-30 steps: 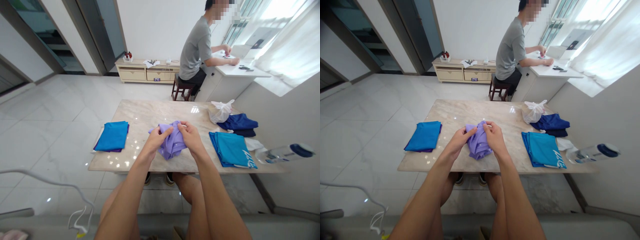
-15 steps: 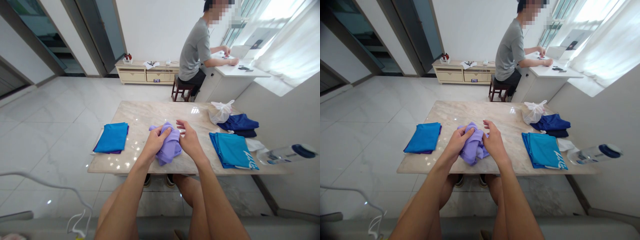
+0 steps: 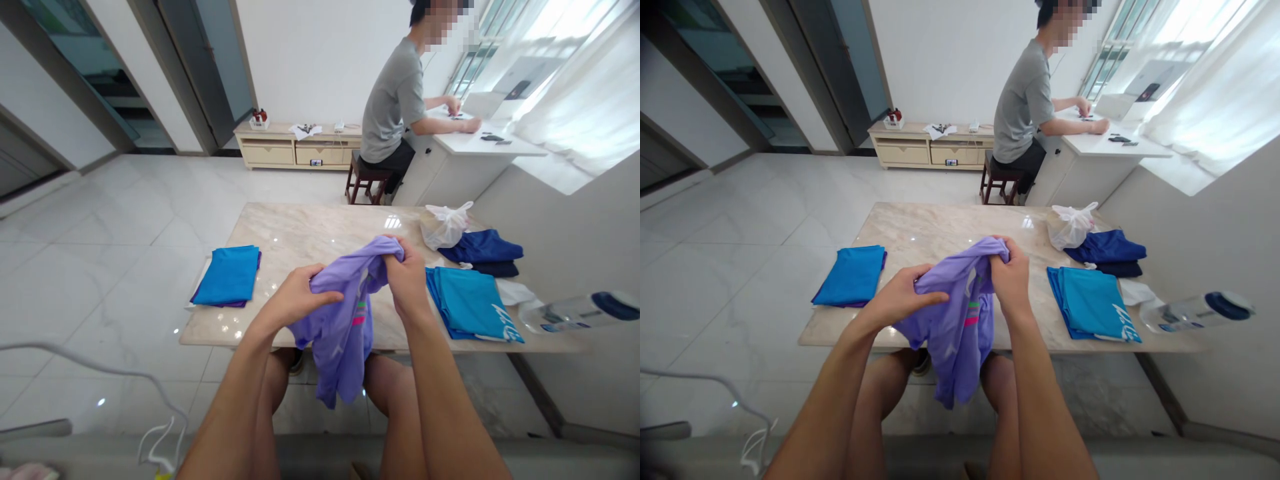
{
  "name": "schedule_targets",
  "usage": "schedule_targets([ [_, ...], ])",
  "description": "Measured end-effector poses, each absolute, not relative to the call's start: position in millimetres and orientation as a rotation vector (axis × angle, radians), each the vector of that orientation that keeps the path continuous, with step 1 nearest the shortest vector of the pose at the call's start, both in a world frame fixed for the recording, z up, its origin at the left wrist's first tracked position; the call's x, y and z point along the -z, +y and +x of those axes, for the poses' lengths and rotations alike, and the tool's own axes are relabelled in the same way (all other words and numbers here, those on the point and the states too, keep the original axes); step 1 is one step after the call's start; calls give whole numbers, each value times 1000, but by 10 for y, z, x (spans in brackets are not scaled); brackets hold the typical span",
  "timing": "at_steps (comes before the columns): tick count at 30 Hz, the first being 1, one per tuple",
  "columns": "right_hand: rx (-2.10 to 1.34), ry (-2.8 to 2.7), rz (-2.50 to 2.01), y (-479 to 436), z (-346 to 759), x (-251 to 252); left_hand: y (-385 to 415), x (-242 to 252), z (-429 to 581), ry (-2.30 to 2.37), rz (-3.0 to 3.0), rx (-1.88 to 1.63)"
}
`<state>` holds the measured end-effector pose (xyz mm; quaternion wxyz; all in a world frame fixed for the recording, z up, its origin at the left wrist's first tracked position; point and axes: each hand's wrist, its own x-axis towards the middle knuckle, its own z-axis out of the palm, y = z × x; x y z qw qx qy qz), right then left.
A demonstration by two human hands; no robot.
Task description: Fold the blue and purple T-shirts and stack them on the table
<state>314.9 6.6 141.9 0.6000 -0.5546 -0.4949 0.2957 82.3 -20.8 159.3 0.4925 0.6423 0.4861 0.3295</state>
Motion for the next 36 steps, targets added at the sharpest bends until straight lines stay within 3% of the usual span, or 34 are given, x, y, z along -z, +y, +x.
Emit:
schedule_targets([
  [3,-524,-1030,-1365,114,3207,-1360,-149,-1383,760,1723,1814,-683],
  [6,-431,-1034,-1385,117,3210,-1352,-102,-1287,700,1890,1870,-718],
  [14,-323,-917,-1412,146,3292,-1343,-43,-1542,744,1138,1054,-1527],
  [19,-142,-875,-1448,172,3451,-1292,-51,-1546,837,1167,865,-1690],
  [24,147,-1173,-1487,112,3384,-1355,-47,-1497,894,1153,851,-1616],
  [27,5,-1459,-1409,70,3202,-1373,-57,-1480,914,1199,877,-1563],
  [33,-708,-1894,-1146,-43,2942,-1338,-127,-1512,898,1447,1260,-1629],
  [36,-801,-2048,-1087,-122,2777,-1318,-177,-1523,926,1536,1383,-1588],
])
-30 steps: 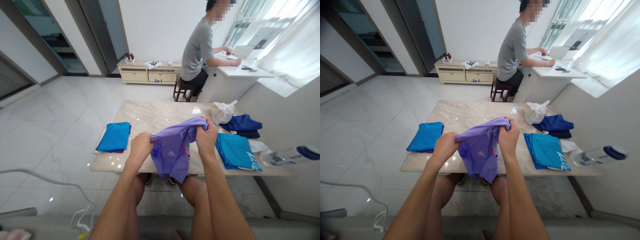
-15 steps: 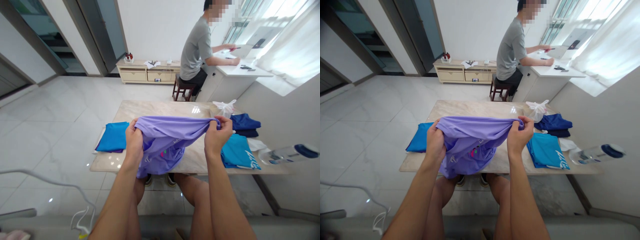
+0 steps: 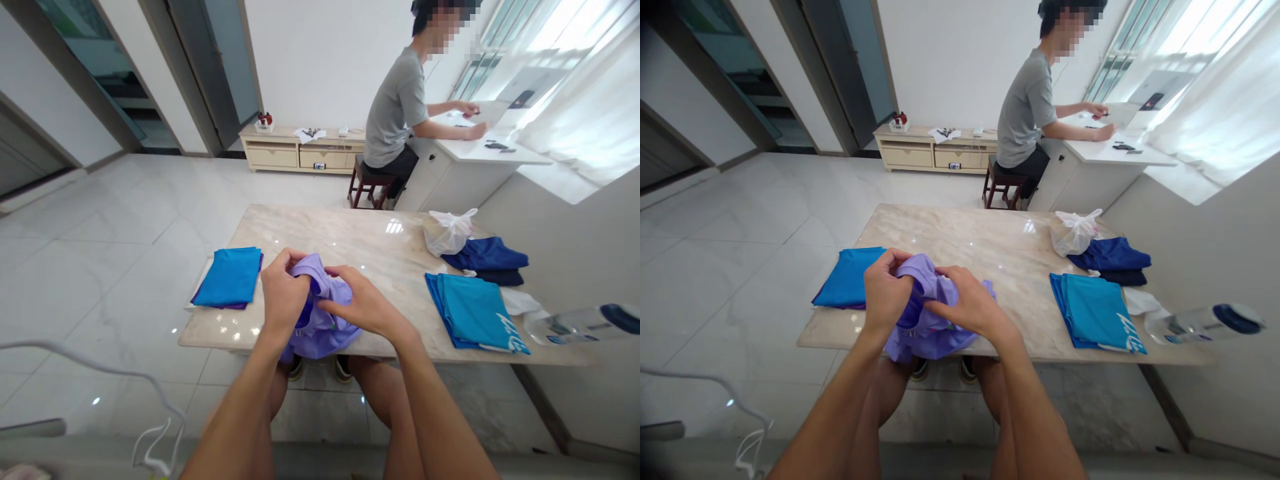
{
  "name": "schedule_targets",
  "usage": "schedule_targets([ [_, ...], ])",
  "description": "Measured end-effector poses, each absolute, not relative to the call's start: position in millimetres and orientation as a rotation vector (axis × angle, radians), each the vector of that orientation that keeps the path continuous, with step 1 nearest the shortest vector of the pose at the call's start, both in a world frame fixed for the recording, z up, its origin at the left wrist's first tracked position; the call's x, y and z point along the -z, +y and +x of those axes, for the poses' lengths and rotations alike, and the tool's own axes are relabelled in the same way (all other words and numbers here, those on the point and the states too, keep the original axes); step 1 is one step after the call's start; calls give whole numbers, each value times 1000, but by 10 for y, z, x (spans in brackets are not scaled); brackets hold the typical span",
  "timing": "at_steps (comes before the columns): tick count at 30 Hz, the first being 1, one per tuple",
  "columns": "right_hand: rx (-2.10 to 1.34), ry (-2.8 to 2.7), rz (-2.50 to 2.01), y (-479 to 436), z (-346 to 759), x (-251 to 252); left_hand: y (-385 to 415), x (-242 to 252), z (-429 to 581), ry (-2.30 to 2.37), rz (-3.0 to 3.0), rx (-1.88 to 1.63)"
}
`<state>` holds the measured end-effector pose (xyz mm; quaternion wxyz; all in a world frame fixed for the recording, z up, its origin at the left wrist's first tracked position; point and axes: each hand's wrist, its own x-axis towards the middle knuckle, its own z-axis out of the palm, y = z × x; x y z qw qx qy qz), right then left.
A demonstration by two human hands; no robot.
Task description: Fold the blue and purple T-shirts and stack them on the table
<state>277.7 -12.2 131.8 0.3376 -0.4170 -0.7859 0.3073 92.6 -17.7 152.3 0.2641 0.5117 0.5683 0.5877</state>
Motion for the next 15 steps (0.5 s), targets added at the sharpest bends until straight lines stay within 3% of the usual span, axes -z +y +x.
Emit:
schedule_targets([
  [8,-564,-1729,-1300,-98,2595,-1293,-179,-1493,859,1623,1596,-1503],
  [15,-504,-1238,-1394,68,2763,-1313,0,-1183,583,1702,2029,-210],
])
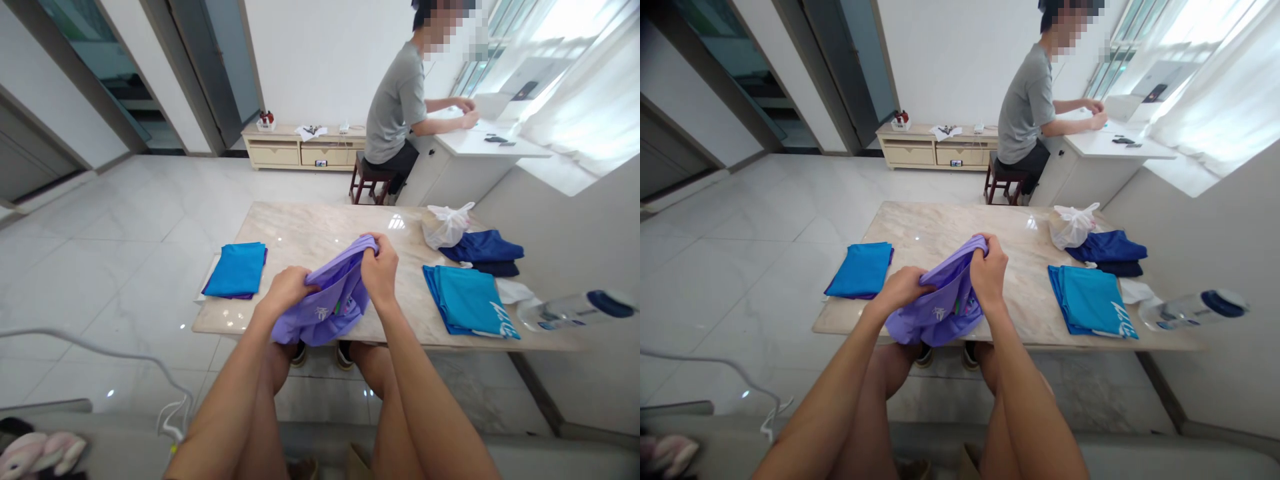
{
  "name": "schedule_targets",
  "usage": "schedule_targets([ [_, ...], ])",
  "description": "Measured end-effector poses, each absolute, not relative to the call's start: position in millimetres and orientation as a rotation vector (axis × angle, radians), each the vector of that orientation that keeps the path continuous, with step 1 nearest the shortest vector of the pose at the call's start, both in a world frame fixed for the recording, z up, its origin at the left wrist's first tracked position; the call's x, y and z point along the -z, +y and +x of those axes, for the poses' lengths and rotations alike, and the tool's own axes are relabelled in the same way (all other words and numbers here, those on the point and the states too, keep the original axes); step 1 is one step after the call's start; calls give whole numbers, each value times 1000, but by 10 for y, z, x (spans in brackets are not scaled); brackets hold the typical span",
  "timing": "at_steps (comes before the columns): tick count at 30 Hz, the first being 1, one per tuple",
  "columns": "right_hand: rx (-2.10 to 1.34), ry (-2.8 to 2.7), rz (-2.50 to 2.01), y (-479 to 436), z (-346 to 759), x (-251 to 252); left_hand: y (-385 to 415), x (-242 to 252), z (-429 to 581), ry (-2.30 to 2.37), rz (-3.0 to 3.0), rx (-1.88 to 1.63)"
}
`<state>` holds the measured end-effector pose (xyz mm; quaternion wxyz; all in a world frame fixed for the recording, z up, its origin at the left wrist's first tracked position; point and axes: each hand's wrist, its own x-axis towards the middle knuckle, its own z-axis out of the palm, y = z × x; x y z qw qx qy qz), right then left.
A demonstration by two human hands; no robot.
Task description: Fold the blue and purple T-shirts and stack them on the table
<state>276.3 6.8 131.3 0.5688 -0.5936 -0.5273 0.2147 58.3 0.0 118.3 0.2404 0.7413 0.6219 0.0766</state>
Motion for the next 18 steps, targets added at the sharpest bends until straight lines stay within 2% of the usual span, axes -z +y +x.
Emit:
schedule_targets([
  [3,-538,-1203,-1471,14,2814,-1239,-36,-1076,366,1746,1949,-155],
  [6,-534,-1478,-1504,-159,2979,-1276,-169,-1211,120,1732,1835,-485],
  [9,-545,-1851,-1436,-392,3208,-1560,-381,-1624,-55,1541,1713,-786],
  [12,-631,-2075,-1313,-664,3407,-2008,-661,-2136,-135,1467,1762,-877],
  [15,-664,-2192,-1194,-925,3555,-2350,-926,-2435,-181,1443,1926,-797],
  [18,-577,-2323,-1179,-1088,3648,-2446,-1049,-2417,-239,1435,2098,-423],
])
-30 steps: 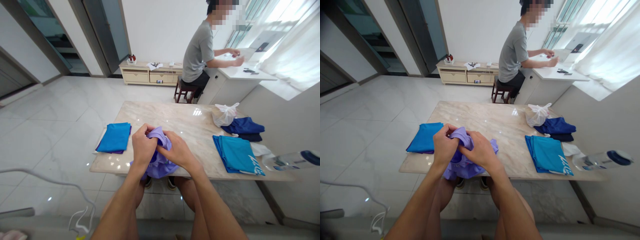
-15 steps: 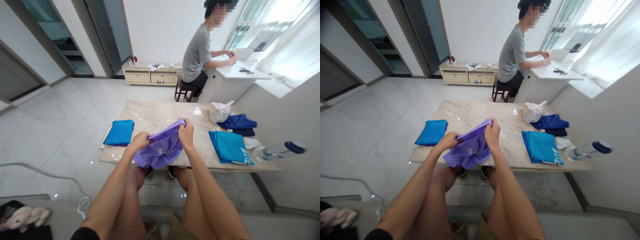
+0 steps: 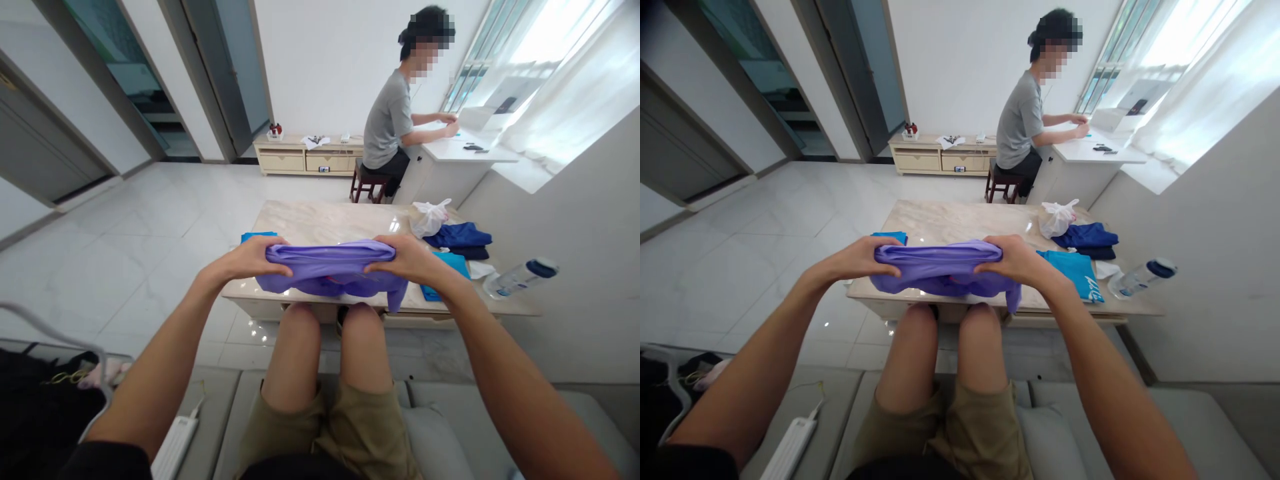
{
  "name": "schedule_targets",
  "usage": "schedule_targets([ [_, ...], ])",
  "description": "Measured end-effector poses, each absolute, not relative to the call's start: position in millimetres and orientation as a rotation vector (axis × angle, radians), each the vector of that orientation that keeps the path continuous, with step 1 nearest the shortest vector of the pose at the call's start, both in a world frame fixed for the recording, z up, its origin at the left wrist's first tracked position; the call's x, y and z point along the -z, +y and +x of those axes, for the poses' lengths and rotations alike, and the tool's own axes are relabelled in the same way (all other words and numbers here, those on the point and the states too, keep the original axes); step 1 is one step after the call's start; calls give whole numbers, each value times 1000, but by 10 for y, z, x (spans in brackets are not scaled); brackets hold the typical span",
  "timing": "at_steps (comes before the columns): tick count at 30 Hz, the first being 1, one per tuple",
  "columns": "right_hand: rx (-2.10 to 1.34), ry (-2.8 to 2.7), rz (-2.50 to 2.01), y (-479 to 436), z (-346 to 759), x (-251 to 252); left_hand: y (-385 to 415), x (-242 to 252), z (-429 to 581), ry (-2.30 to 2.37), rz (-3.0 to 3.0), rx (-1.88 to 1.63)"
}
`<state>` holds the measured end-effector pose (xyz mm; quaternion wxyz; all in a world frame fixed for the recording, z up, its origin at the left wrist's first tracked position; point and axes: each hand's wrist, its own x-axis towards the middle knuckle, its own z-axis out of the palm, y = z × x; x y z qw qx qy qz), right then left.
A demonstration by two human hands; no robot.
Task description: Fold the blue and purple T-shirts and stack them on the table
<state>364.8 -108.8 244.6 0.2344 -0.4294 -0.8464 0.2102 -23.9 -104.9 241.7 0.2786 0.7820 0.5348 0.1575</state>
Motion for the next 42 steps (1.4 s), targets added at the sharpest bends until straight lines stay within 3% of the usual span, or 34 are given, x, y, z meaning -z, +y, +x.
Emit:
schedule_targets([
  [2,-447,-2388,-1209,-1145,3690,-2466,-1057,-2362,-284,1505,2179,-172],
  [4,-270,-2361,-1233,-1185,3742,-2549,-1058,-2403,-333,1581,2245,-148],
  [8,10,-2072,-1243,-1237,3894,-2805,-1176,-2742,-417,1651,2351,-798],
  [11,-44,-1975,-1314,-1247,3972,-2694,-1320,-2784,-428,1704,2243,-1084],
  [16,-154,-1875,-1600,-1272,4026,-2268,-1435,-2505,-445,1798,2117,-923],
  [21,106,-1647,-1413,-1489,4098,-2634,-1621,-2759,-495,1894,2232,-1152],
  [24,228,-1524,-1365,-1654,4047,-2709,-1726,-2705,-515,1765,2303,-933],
  [28,64,-1604,-1456,-1699,4027,-2523,-1751,-2505,-608,1708,2129,-805],
  [35,147,-1462,-1351,-1765,4267,-2738,-1975,-2907,-676,1888,2095,-1309],
  [39,12,-1589,-1429,-1873,4306,-2401,-2009,-2647,-663,1912,2014,-1060],
  [42,-116,-1608,-1518,-1871,4380,-2198,-1964,-2535,-700,1999,1902,-1066],
])
